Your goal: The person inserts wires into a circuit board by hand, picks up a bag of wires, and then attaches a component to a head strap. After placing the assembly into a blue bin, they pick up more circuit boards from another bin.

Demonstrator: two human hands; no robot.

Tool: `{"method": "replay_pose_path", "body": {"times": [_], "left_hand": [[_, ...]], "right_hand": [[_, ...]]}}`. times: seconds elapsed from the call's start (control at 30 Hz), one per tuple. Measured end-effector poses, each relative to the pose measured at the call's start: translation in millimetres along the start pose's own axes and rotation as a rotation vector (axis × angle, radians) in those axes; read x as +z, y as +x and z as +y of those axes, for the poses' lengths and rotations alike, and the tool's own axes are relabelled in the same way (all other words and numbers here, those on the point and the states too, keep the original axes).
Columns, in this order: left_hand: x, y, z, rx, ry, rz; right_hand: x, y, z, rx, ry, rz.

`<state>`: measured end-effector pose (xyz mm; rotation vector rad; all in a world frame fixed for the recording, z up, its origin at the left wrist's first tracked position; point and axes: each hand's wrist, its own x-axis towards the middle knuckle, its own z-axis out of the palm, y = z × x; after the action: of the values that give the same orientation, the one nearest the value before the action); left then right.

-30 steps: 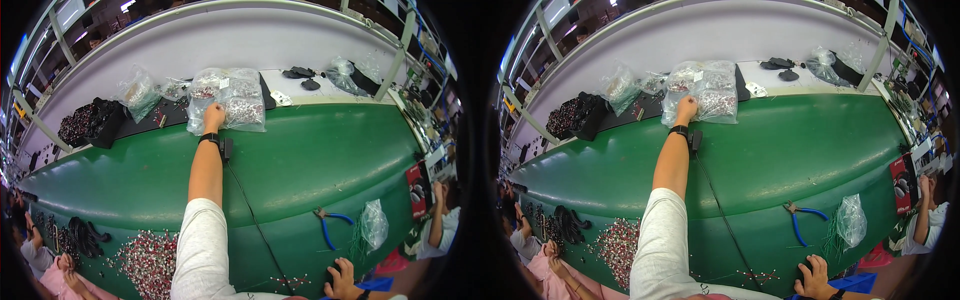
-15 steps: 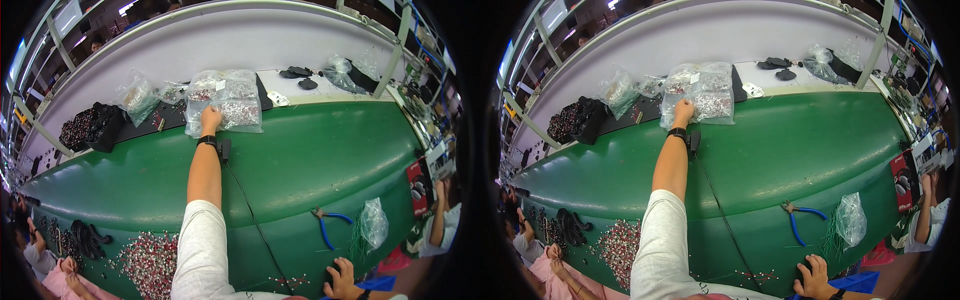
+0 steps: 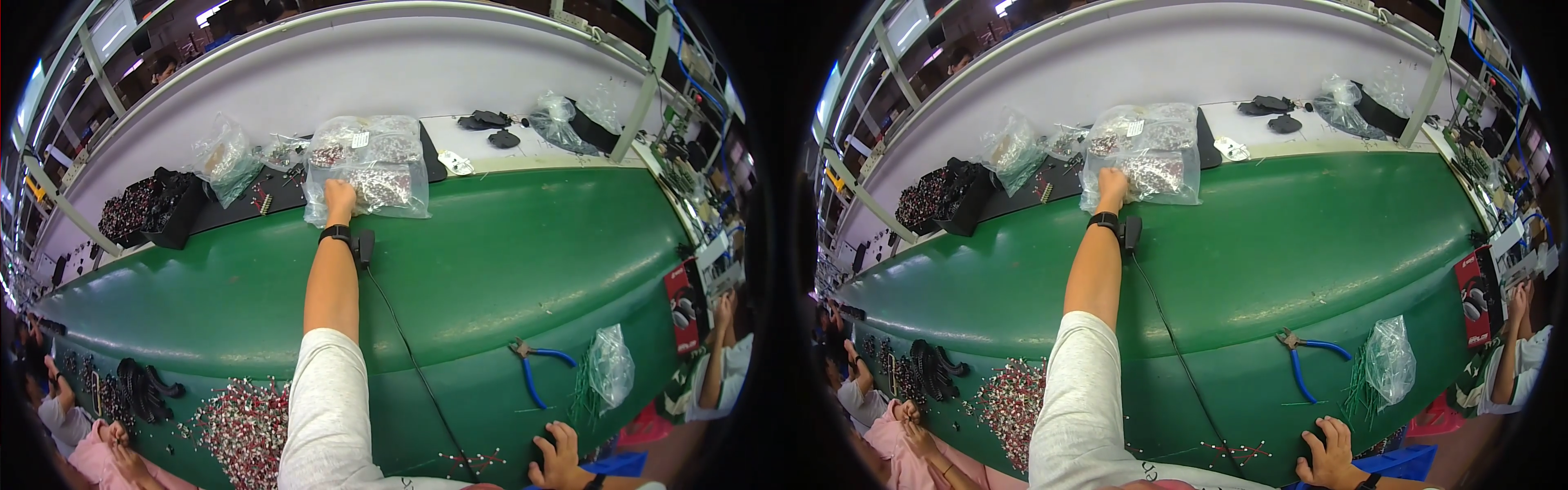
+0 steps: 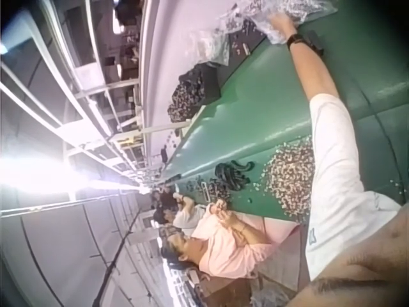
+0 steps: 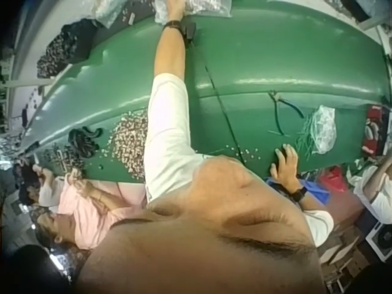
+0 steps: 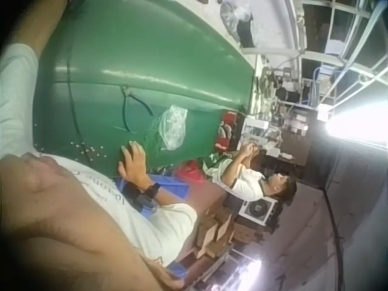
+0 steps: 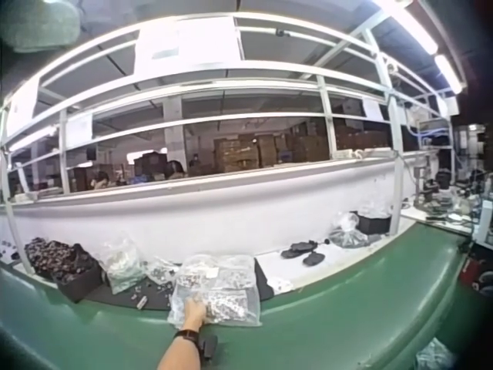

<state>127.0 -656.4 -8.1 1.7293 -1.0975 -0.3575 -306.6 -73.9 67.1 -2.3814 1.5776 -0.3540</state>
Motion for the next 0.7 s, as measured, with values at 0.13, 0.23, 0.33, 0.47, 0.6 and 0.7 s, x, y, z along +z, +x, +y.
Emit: {"method": "replay_pose_path", "body": {"times": [0.13,0.23,0.33,0.47,0.6,0.7], "left_hand": [[9,-4,-1,-0.046,-0.086,-0.05],[1,4,-4,-0.082,-0.272,-0.125],[-8,11,-1,-0.185,-0.393,-0.315],[-1,2,5,-0.124,-0.373,-0.3],[-3,11,-2,-0.211,-0.424,-0.299],[3,12,-10,-0.213,-0.441,-0.255]], "right_hand": [[0,0,0,0.014,-0.007,-0.005],[0,1,-2,0.005,-0.005,0.002],[1,1,-1,-0.003,-0.007,0.005],[-1,1,-3,0.015,-0.009,-0.001],[-2,0,-3,0.0,-0.002,0.008],[-4,0,-3,0.004,0.001,-0.001]]}}
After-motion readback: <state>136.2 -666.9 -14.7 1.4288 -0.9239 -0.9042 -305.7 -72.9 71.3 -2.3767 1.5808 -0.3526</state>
